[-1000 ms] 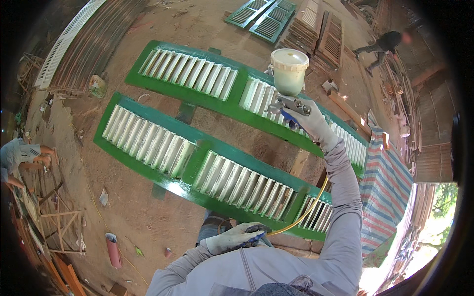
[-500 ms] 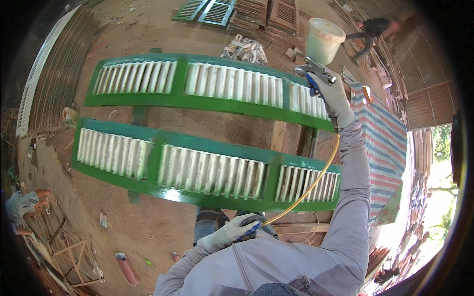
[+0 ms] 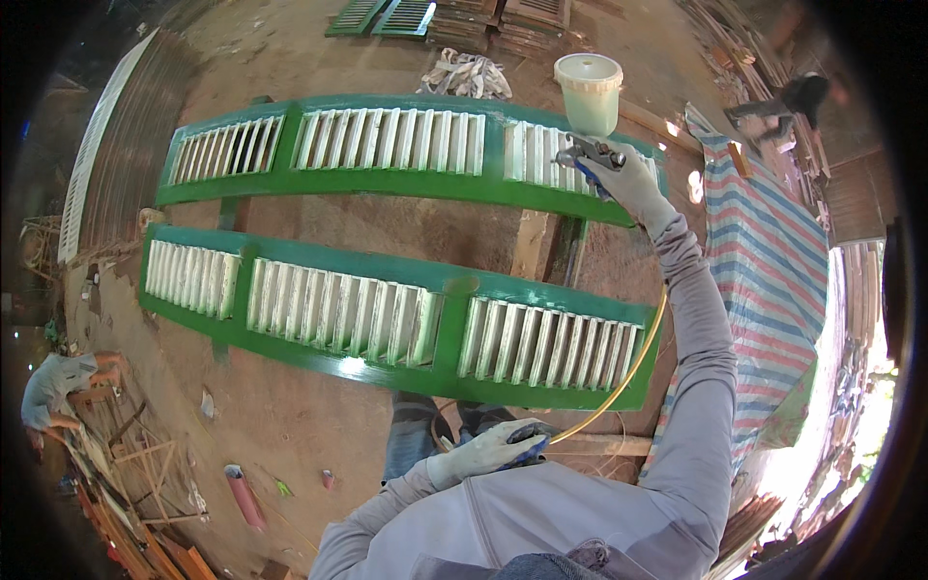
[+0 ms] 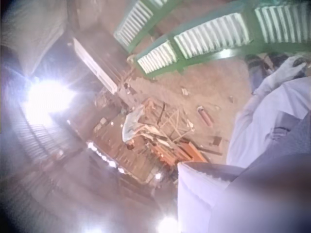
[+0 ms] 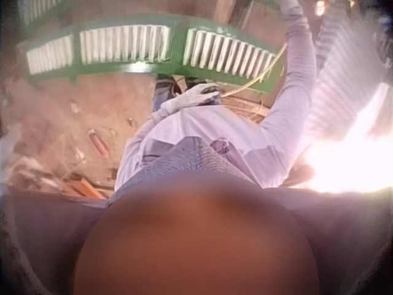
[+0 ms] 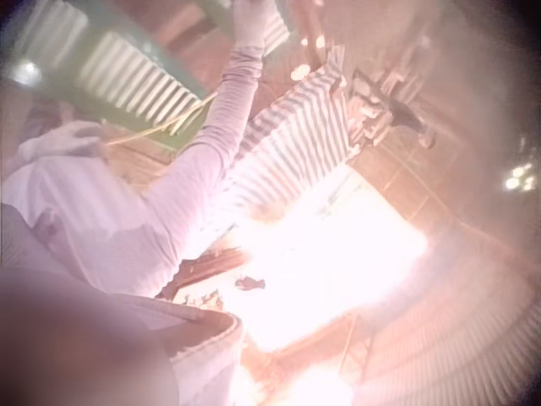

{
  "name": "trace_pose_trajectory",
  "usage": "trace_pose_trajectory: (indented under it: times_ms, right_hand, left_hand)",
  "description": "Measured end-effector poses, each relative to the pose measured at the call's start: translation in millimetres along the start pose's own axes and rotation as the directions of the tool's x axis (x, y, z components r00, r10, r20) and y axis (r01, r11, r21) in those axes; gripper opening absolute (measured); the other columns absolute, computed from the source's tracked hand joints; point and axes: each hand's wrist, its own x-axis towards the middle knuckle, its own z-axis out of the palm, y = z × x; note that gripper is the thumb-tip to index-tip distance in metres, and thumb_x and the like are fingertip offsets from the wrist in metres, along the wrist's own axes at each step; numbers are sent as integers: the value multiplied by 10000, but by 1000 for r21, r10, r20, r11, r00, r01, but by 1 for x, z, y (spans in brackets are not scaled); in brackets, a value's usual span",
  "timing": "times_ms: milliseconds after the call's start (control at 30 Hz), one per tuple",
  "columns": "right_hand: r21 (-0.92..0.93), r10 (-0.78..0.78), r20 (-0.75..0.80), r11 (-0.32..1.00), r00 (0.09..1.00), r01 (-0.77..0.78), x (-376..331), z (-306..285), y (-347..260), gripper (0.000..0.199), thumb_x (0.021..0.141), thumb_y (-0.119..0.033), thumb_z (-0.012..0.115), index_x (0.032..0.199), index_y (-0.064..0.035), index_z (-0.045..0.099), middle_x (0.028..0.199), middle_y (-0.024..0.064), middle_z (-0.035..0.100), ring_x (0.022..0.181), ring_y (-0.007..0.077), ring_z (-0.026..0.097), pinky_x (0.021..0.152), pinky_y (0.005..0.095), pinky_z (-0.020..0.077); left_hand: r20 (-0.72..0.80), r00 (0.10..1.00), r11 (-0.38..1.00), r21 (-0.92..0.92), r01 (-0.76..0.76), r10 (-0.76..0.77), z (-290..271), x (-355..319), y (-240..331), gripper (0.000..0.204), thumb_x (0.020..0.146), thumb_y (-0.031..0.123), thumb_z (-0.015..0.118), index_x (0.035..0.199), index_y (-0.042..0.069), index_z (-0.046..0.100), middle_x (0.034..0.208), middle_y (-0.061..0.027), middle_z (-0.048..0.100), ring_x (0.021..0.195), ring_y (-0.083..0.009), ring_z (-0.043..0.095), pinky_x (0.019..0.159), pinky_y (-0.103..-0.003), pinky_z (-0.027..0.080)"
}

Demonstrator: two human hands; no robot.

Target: The person uses a spray gun to apply green paint to two long slatted wooden panels resting on wooden sawhorses. The person moves along the panels, spraying the frames and slats in steady passes.

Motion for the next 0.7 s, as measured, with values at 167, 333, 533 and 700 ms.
trace_pose_trajectory:
  times_ms: [167,333,533,700]
  right_hand:
    - [113,-169,-50,978,984,174,39,-13,15,409,934,-245,724,1304,-80,664,950,60,724,777,92,641,703,273,530]
    - [13,-180,-161,983,970,184,56,-15,24,435,930,-290,731,1298,-68,665,965,83,731,807,93,649,734,273,543]
    - [83,-34,186,996,982,19,-4,-42,22,493,915,-333,755,1290,-33,649,1031,137,716,935,141,688,764,282,562]
    - [-59,-105,136,992,985,114,-18,-44,28,535,916,-342,756,1292,10,613,1122,169,696,968,206,697,823,321,557]
  left_hand:
    - [-219,975,967,-238,-94,41,27,15,18,333,1067,278,548,1244,0,585,898,13,562,811,-66,512,735,-230,462]
    - [-81,992,960,-269,70,-95,27,33,22,449,1051,297,575,1392,9,529,1214,-71,601,1116,-129,551,985,-274,459]
    - [-117,990,991,-120,62,-76,29,39,14,513,1042,332,574,1431,4,512,1316,-116,604,1208,-169,552,1071,-303,431]
    - [-103,994,999,-19,38,-40,27,44,13,527,1038,355,569,1411,-15,522,1324,-130,604,1219,-183,550,1086,-317,419]
